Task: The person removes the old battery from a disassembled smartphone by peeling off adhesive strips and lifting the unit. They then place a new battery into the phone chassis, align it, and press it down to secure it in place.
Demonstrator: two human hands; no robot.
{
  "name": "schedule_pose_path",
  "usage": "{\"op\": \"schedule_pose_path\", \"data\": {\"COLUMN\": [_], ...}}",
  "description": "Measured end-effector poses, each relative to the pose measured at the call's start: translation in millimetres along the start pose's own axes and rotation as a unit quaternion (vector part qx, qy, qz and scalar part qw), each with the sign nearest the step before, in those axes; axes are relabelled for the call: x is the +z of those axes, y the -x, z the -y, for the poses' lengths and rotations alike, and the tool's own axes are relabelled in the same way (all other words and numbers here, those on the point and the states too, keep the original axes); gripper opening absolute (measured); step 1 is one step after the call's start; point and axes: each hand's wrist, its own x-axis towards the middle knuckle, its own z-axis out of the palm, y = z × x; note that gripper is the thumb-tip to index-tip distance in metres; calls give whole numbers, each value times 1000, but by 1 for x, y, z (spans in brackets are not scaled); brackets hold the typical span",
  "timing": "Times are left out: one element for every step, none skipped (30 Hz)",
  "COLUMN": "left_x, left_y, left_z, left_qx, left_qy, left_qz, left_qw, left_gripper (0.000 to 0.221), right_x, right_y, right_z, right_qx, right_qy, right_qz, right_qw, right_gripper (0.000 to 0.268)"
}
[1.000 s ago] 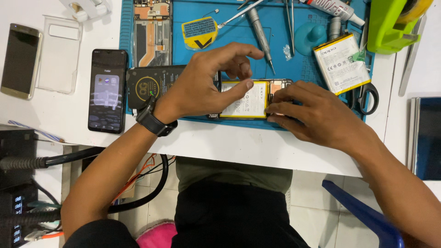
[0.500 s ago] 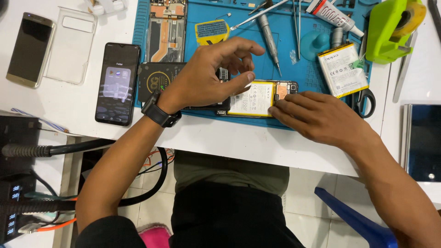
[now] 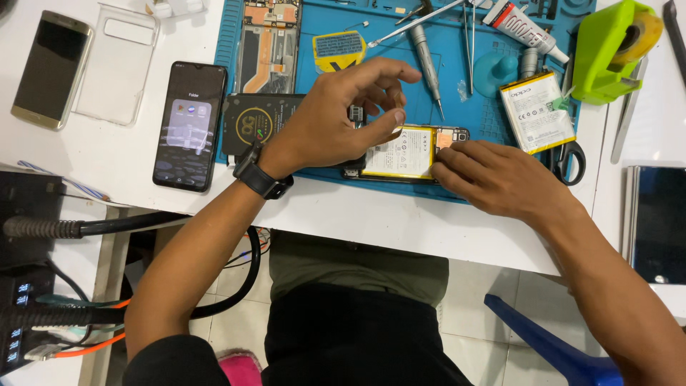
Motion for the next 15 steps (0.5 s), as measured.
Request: {"op": "schedule_pose_path", "data": {"left_x": [0, -1, -1, -2, -3, -3, -3, -4, -4, -7, -9, -11, -13, -15, -16], "left_y": [0, 0, -1, 0, 1, 2, 3, 4, 5, 5, 6, 6, 6, 6, 7], "left_z": [-1, -1, -2, 0, 2, 4, 7, 10, 13, 12, 12, 11, 12, 13, 14], "left_qx": [0, -8, -15, -15, -18, -22, -22, -43, -64, -64, -69, -74, -74, -91, -107], "left_qy": [0, 27, 54, 54, 105, 157, 157, 186, 215, 214, 225, 236, 235, 278, 320], "left_qz": [0, -10, -20, -20, -18, -16, -16, -24, -32, -33, -46, -58, -59, -68, -78], "left_qw": [1000, 1000, 998, 998, 994, 987, 987, 981, 974, 974, 971, 967, 967, 954, 938], "left_gripper": [33, 32, 31, 31, 34, 38, 38, 37, 37, 37, 38, 39, 39, 40, 43], "right_x": [0, -1, -1, -3, -4, -5, -6, -7, -8, -6, -4, -3, -3, -4, -5], "right_y": [-1, -3, -5, -7, -8, -10, -12, -13, -15, -13, -10, -8, -9, -11, -13], "right_z": [0, 0, 0, 1, 2, 2, 4, 5, 7, 7, 8, 9, 9, 9, 9], "right_qx": [0, 8, 17, 16, 27, 37, 36, 53, 69, 68, 81, 94, 94, 102, 111], "right_qy": [0, -12, -25, -24, -43, -61, -61, -87, -112, -112, -131, -151, -151, -166, -181], "right_qz": [0, -1, -3, -3, -7, -12, -12, -16, -21, -21, -10, 1, 1, -5, -10], "right_qw": [1000, 1000, 1000, 1000, 999, 997, 997, 995, 991, 991, 988, 984, 984, 981, 977], "right_gripper": [33, 31, 28, 28, 26, 23, 23, 23, 26, 26, 30, 33, 33, 32, 30]}}
